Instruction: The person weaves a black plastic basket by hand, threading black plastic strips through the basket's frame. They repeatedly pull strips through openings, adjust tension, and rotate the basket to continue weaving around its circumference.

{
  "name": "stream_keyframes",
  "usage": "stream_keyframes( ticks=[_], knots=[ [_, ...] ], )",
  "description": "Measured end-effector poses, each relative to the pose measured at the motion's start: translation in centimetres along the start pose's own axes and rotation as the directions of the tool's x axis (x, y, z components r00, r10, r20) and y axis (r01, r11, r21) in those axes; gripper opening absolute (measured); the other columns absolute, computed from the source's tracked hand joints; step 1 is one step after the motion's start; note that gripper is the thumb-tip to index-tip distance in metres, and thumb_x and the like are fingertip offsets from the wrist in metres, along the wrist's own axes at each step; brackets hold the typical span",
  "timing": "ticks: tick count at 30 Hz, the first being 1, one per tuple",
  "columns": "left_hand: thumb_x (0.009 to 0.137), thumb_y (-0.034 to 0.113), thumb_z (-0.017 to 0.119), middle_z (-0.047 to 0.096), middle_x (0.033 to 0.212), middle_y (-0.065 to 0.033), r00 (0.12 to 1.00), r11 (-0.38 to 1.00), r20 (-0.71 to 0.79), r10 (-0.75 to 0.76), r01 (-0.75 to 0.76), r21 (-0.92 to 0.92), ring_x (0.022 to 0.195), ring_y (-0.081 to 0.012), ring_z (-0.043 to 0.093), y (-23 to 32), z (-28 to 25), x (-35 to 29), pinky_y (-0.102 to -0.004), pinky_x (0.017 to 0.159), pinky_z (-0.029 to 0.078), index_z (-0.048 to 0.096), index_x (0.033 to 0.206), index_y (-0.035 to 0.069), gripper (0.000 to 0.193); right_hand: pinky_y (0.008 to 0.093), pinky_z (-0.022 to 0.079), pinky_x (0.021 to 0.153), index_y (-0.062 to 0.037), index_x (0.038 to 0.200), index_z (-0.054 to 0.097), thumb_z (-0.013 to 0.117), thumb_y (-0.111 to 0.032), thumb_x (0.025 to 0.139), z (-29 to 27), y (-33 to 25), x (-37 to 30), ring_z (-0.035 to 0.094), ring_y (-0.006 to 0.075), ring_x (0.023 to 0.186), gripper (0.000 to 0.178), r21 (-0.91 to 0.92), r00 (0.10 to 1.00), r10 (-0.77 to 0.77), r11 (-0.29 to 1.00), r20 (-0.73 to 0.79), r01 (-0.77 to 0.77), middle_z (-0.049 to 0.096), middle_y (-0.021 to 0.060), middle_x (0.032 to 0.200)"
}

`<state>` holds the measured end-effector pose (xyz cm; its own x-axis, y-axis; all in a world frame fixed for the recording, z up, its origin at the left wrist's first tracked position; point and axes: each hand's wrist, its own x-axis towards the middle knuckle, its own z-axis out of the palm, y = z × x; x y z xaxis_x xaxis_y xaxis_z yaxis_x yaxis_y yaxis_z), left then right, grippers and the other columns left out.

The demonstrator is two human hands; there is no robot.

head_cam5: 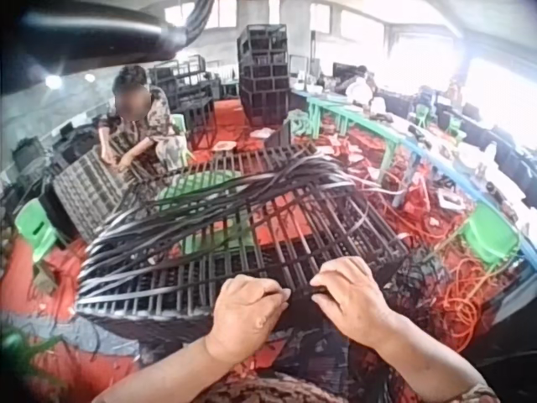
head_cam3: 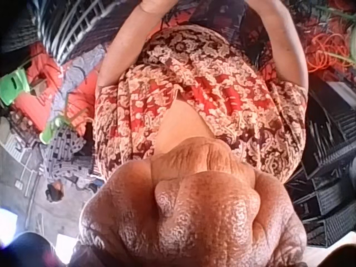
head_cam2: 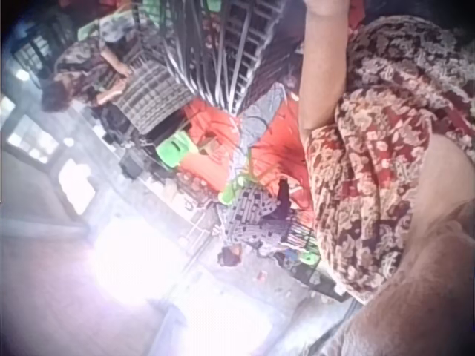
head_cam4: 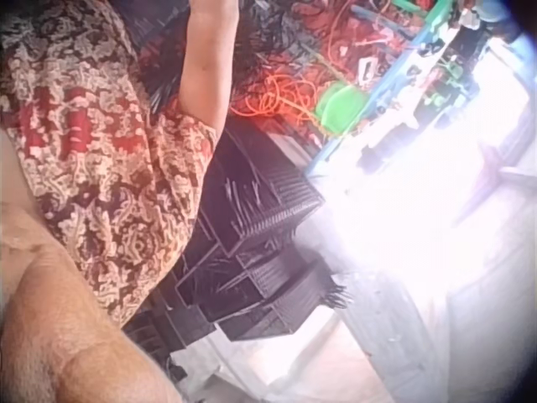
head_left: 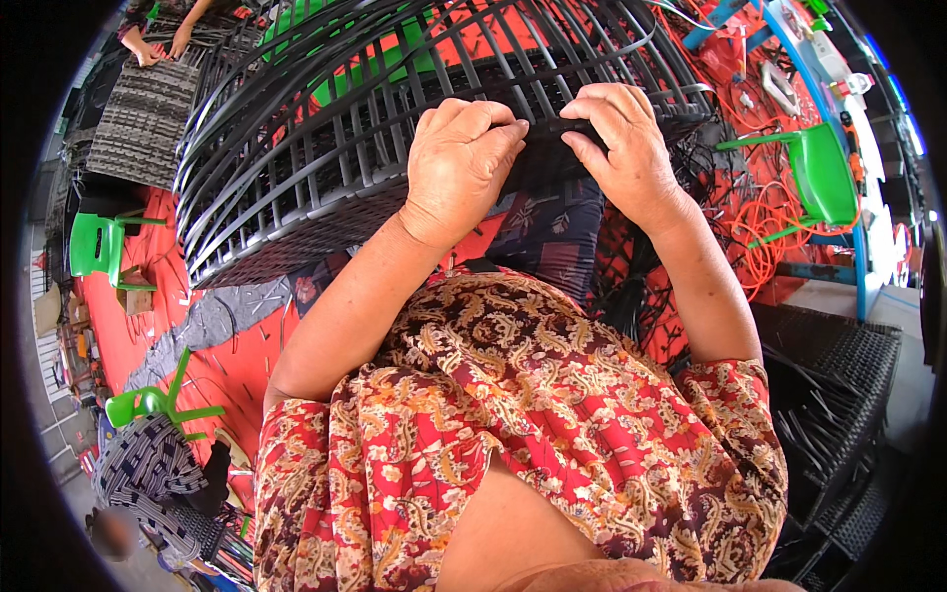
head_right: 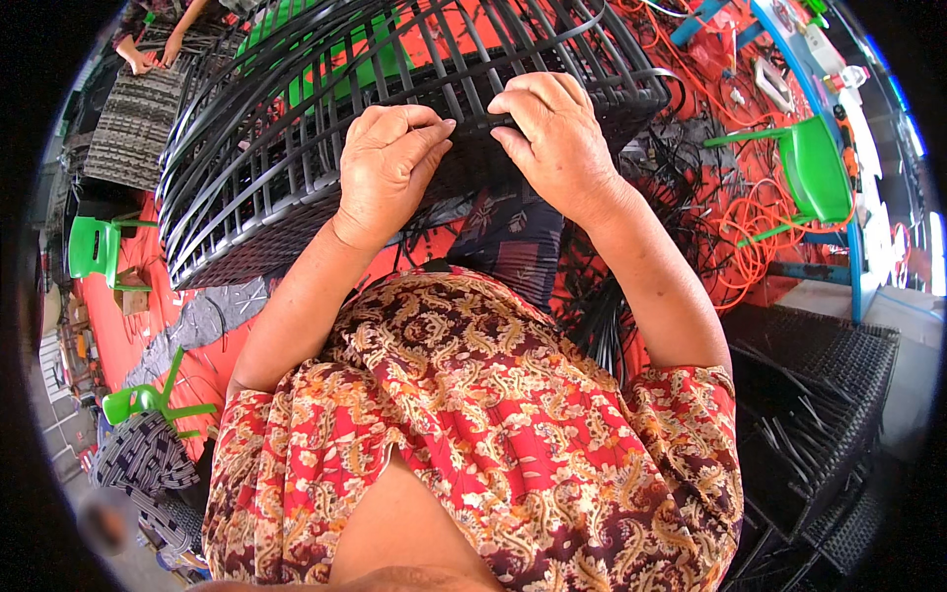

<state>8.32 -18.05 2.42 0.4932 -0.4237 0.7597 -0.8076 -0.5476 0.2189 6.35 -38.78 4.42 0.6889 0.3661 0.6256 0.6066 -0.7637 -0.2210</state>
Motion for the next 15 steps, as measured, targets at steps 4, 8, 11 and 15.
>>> stream_keyframes(
  ticks=[4,8,11,15],
  knots=[
    [0.066,0.006,0.073,0.061,0.088,0.0015,0.999,0.999,-0.007,0.033,-0.033,-0.001,0.079,-0.0201,0.056,0.0,0.2,-0.1,-0.0313,0.072,0.044,0.069,0.089,0.011,0.024,0.0374,0.042,0.085,-0.0084,0.092,0.060,0.071,-0.007,0.070,0.1,0.1,-0.1,0.053,0.0265,0.095,0.025,-0.003,1.000,-0.021,1.000,0.004,0.021,0.056,0.0046,0.097],
    [0.066,0.004,0.072,0.061,0.087,0.0003,0.998,0.998,-0.007,0.059,-0.059,-0.014,0.079,-0.0206,0.056,0.0,0.5,-0.3,-0.0320,0.073,0.044,0.068,0.089,0.010,0.024,0.0365,0.042,0.084,-0.0101,0.092,0.061,0.072,-0.006,0.069,0.5,0.5,-0.8,0.054,0.0257,0.094,0.026,-0.003,0.999,-0.025,1.000,-0.021,0.025,0.055,0.0037,0.097],
    [0.067,0.003,0.072,0.061,0.087,-0.0014,1.000,0.999,0.004,0.004,-0.004,-0.042,0.081,-0.0218,0.056,0.2,0.4,0.1,-0.0334,0.074,0.045,0.068,0.090,0.010,0.025,0.0360,0.043,0.088,-0.0100,0.097,0.062,0.072,-0.007,0.070,-1.0,1.4,-0.5,0.056,0.0249,0.099,0.029,0.046,0.999,-0.035,0.998,0.026,0.034,0.060,0.0049,0.100],
    [0.070,0.008,0.072,0.061,0.094,-0.0037,0.997,0.992,0.030,-0.068,0.070,-0.102,0.089,-0.0248,0.056,0.5,0.2,1.5,-0.0357,0.079,0.044,0.067,0.096,0.008,0.026,0.0341,0.041,0.095,-0.0099,0.110,0.061,0.071,-0.003,0.069,-5.8,3.7,-0.1,0.055,0.0237,0.107,0.043,0.068,0.982,0.186,0.981,-0.021,-0.184,0.061,0.0060,0.108]
  ],
)
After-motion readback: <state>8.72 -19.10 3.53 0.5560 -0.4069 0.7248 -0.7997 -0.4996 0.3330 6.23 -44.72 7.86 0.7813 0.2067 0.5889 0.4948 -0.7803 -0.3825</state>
